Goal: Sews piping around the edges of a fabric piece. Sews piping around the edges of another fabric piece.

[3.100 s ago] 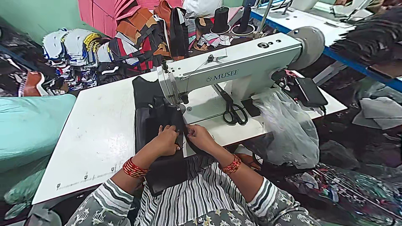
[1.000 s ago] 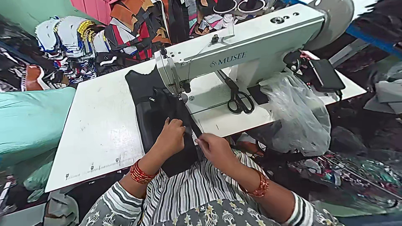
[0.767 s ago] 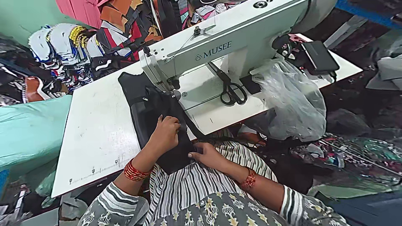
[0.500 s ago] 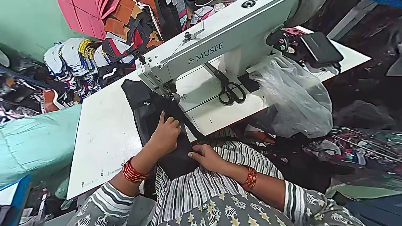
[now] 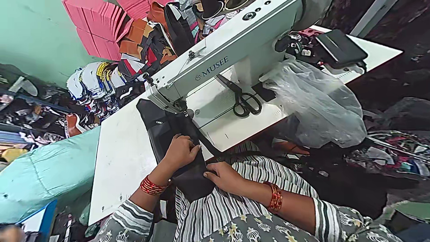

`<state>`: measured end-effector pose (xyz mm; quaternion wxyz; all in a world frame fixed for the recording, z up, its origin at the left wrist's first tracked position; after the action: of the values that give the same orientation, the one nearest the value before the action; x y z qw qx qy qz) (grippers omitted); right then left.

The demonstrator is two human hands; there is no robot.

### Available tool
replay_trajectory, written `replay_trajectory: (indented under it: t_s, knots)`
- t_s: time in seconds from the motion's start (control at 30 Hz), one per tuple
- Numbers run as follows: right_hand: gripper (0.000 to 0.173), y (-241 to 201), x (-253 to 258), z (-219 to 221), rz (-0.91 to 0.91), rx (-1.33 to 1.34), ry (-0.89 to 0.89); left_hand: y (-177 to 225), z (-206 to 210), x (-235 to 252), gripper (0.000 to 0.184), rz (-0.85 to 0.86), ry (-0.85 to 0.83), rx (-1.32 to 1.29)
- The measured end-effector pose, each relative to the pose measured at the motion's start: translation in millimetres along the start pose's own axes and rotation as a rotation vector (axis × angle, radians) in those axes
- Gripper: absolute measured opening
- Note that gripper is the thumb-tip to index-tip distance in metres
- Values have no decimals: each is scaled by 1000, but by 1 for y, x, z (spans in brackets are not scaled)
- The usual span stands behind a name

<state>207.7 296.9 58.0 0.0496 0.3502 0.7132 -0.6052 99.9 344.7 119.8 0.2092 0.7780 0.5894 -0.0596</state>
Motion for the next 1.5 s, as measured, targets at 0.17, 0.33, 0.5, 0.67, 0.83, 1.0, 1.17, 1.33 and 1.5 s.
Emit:
replay_trajectory:
  t_s: [0.17,0.33,0.5,0.67,0.83,1.0,1.17,1.33,1.5]
  knots:
    - [34,-16,-8,-5,-1,-115,21,-1,-4,8,42,-301,-48,-38]
    - [35,-23,-15,-15,18,-168,28,4,3,20,58,-394,-182,43]
    - [32,-27,-20,-24,45,-261,40,10,2,26,56,-436,-221,31]
    - [34,-41,-18,-38,68,-380,-40,-1,1,23,43,-405,-124,-149]
    - [31,-60,27,-100,69,-342,395,-8,3,19,38,-337,-9,-333]
    - [35,-53,75,-109,131,-210,468,-10,4,14,35,-279,73,-410]
    - [27,-42,73,-110,123,-30,496,-10,6,11,37,-254,127,-445]
    - [26,-39,73,-104,67,69,459,-8,9,13,38,-234,158,-414]
    - [27,-37,76,-104,30,91,399,-5,10,16,40,-237,101,-333]
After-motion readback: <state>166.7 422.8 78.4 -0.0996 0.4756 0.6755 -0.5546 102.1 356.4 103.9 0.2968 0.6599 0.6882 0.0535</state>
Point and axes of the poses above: each hand's wrist, its own x-axis towards the middle knuckle, its own z-axis out of the palm, y = z × x, the point moved 10 cm from there along x, towards the middle knuckle, and after that the axes turned 12 degrees about z, right-handed, at the moved point
